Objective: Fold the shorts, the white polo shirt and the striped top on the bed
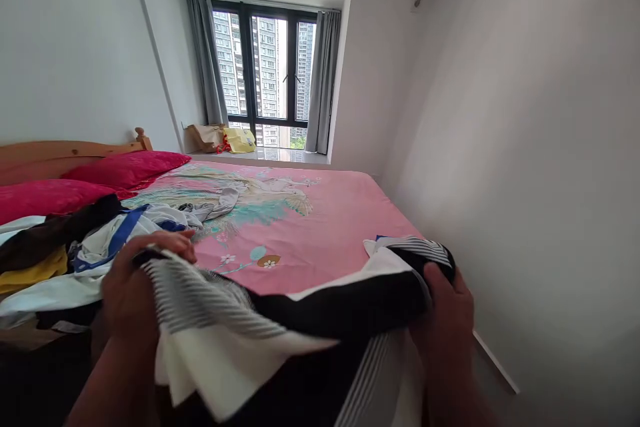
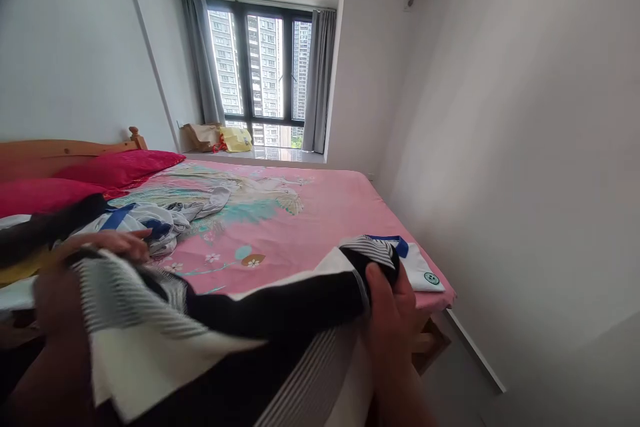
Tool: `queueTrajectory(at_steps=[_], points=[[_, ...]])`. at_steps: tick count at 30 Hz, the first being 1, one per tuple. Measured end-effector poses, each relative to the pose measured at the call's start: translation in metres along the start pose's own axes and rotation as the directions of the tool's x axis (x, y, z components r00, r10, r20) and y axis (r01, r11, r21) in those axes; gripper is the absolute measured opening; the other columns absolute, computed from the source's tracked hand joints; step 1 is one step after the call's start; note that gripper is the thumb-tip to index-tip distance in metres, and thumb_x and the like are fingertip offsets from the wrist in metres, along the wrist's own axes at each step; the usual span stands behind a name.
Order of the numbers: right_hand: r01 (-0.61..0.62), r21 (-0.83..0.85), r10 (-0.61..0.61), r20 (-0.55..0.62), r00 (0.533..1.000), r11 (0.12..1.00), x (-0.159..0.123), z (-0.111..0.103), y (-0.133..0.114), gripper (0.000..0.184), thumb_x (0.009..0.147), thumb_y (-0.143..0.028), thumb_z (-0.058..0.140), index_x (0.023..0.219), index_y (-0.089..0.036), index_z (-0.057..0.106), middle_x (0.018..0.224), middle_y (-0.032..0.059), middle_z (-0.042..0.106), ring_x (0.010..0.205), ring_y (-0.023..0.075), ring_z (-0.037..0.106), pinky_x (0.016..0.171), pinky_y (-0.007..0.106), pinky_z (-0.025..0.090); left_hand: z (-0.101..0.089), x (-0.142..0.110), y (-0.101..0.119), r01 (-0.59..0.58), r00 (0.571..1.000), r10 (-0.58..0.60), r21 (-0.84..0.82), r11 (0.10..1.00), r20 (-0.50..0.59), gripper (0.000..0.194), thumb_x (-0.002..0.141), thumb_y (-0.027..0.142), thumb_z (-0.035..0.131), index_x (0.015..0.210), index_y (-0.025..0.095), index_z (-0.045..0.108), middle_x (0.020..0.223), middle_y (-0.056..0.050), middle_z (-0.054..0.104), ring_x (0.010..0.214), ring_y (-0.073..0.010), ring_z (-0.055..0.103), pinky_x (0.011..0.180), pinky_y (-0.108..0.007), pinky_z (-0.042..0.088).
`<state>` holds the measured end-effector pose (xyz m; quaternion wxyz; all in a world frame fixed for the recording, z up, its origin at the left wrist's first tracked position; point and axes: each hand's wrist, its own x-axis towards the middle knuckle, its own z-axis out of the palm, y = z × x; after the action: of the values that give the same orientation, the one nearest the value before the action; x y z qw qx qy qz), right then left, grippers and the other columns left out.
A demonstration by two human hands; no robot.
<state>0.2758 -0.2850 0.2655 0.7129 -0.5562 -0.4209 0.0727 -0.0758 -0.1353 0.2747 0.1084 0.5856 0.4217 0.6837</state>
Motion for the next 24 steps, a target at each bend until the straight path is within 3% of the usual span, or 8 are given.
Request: queueTrajectory(at_steps=[1,4,7,11,14,17,20,24], points=[[-0.044,0.084,0.043,0.016,0.999,0.995,0.016,0.019,0.005,0.023,0.082,-0.038,0.051,0.094,-0.021,0.061,0.090,0.0068,0.066,0.080,0.0228,0.061,0.073,0.039,0.049,0.025,0.015,0.001,0.003,1.000,-0.003,-0.001,1.000,0.012,0.016,0.072,0.030,0.047,0.079,0.022,0.058,0.076,0.000,0.061,0.078,-0.0177,0.058,0.089,-0.044,0.049],[-0.135,0.300,0.106,0.110,0.988,0.944,0.057,0.062,0.039,0.039,0.081,-0.045,0.053,0.111,-0.020,0.053,0.109,0.0069,0.063,0.101,0.0205,0.059,0.087,0.039,0.046,0.085,0.052,-0.021,0.269,0.961,-0.272,0.062,0.961,0.056,0.026,0.074,0.023,0.051,0.097,0.012,0.055,0.094,-0.005,0.062,0.086,-0.0151,0.059,0.087,-0.037,0.048],[-0.180,0.332,0.155,0.101,0.983,0.926,0.063,0.071,0.097,0.051,0.078,-0.045,0.058,0.122,-0.022,0.045,0.125,0.0081,0.055,0.117,0.0184,0.051,0.096,0.038,0.041,0.107,0.047,-0.065,0.336,0.936,-0.342,0.076,0.939,0.088,0.034,0.083,0.028,0.045,0.106,0.003,0.050,0.110,-0.009,0.057,0.100,-0.0161,0.057,0.088,-0.032,0.044],[-0.334,0.150,0.322,0.097,0.942,0.931,0.001,0.042,0.183,0.048,0.073,-0.047,0.062,0.111,-0.020,0.052,0.119,0.0097,0.057,0.111,0.0204,0.054,0.097,0.038,0.042,0.097,-0.052,-0.109,0.369,0.889,-0.388,0.124,0.921,0.242,0.041,0.079,0.032,0.056,0.111,0.008,0.054,0.107,-0.009,0.061,0.102,-0.0205,0.058,0.086,-0.035,0.046],[-0.484,-0.061,0.488,0.101,0.867,0.873,-0.075,0.010,0.238,0.046,0.069,-0.047,0.063,0.104,-0.018,0.055,0.108,0.0110,0.062,0.105,0.0239,0.058,0.094,0.039,0.044,0.078,-0.158,-0.119,0.418,0.810,-0.458,0.187,0.889,0.368,0.036,0.070,0.035,0.063,0.097,0.010,0.063,0.091,-0.010,0.067,0.089,-0.0247,0.063,0.075,-0.037,0.052],[-0.484,-0.233,0.526,0.180,0.831,0.844,-0.145,-0.016,0.271,0.043,0.071,-0.042,0.060,0.105,-0.017,0.057,0.106,0.0106,0.064,0.102,0.0253,0.059,0.094,0.041,0.044,0.059,-0.241,-0.123,0.350,0.709,-0.461,0.301,0.887,0.533,0.033,0.074,0.038,0.058,0.098,0.016,0.064,0.101,-0.010,0.066,0.095,-0.0247,0.062,0.081,-0.039,0.051],[-0.364,-0.369,0.472,0.266,0.840,0.855,-0.183,-0.030,0.277,0.035,0.073,-0.038,0.057,0.101,-0.018,0.062,0.107,0.0105,0.064,0.104,0.0269,0.058,0.096,0.043,0.042,0.048,-0.280,-0.127,0.158,0.627,-0.374,0.359,0.920,0.683,0.030,0.077,0.036,0.057,0.102,0.022,0.064,0.112,-0.009,0.064,0.107,-0.0243,0.058,0.094,-0.041,0.044],[-0.215,-0.469,0.398,0.336,0.854,0.857,-0.186,-0.028,0.263,0.029,0.076,-0.034,0.052,0.097,-0.018,0.065,0.105,0.0110,0.064,0.103,0.0273,0.057,0.095,0.044,0.042,0.049,-0.285,-0.130,-0.040,0.597,-0.357,0.471,0.881,0.719,0.035,0.074,0.028,0.060,0.109,0.024,0.063,0.117,-0.007,0.062,0.112,-0.0257,0.054,0.095,-0.043,0.041]])
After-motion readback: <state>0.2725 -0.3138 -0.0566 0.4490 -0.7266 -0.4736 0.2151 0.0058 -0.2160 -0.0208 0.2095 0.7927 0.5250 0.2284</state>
